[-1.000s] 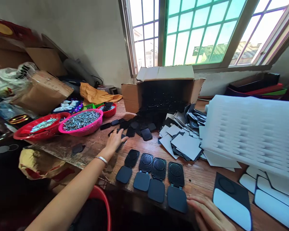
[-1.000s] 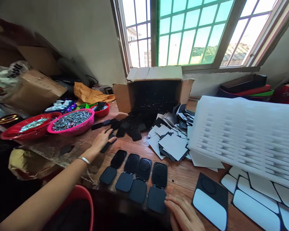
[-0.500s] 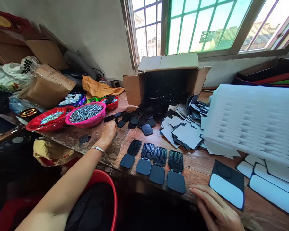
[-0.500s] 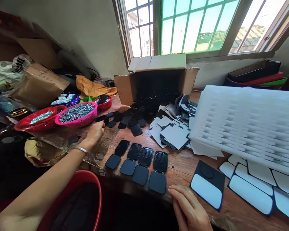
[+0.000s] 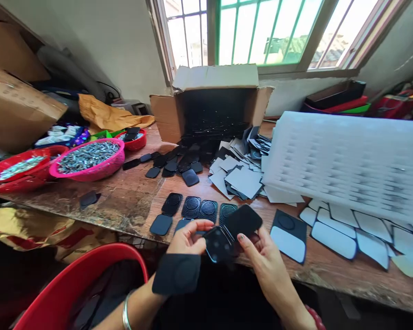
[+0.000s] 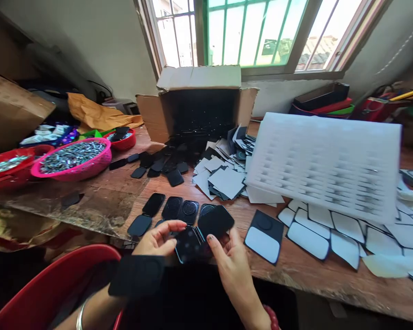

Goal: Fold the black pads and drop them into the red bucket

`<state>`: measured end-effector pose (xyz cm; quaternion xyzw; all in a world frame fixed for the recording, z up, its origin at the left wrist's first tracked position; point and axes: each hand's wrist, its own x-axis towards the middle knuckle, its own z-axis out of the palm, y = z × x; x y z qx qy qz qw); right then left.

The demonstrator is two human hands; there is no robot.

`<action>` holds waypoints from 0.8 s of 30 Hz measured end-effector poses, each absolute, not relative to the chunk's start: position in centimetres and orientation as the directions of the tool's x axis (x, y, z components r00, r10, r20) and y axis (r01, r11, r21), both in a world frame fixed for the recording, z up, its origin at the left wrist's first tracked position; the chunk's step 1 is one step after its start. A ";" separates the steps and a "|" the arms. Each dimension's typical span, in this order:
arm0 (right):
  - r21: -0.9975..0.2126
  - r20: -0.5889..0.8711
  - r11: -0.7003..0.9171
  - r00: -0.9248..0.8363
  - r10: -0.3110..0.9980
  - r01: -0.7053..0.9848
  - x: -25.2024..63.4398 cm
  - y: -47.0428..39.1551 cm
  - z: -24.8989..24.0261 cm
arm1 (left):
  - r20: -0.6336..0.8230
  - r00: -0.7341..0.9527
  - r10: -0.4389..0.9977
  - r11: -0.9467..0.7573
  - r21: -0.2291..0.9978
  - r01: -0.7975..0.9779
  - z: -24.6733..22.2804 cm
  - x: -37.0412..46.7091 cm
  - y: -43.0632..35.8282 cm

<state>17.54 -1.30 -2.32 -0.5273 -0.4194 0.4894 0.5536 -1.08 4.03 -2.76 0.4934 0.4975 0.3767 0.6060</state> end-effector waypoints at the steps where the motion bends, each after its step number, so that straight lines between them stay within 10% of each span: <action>1: -0.991 -0.067 -0.043 0.188 0.980 -0.127 17.9 -1.1 -2.0 | -0.283 0.285 0.916 0.300 0.954 -0.015 -2.8 -0.1 3.1; 9: -0.956 -0.096 -0.080 0.042 0.995 -0.284 21.9 -1.6 -0.6 | -0.537 0.557 0.634 0.752 0.596 -0.282 -0.4 3.9 0.0; 12: -0.936 -0.213 -0.177 0.090 0.973 -0.305 22.6 -1.1 -0.4 | -0.483 0.653 0.583 0.738 0.652 -0.176 -0.1 3.8 0.3; 16: -0.966 -0.250 -0.227 0.221 0.943 -0.126 23.9 0.8 -0.9 | -0.171 0.477 0.862 0.065 0.971 0.232 -0.7 2.3 2.0; 19: -0.939 -0.159 -0.226 0.255 0.954 0.259 24.4 2.2 -2.1 | 0.211 0.450 0.868 -0.449 0.722 0.527 -1.6 1.6 3.4; 24: -0.472 0.203 -0.104 0.222 0.954 0.876 23.2 2.5 -3.8 | 0.148 0.658 0.738 -0.660 0.359 0.659 -2.9 2.3 4.0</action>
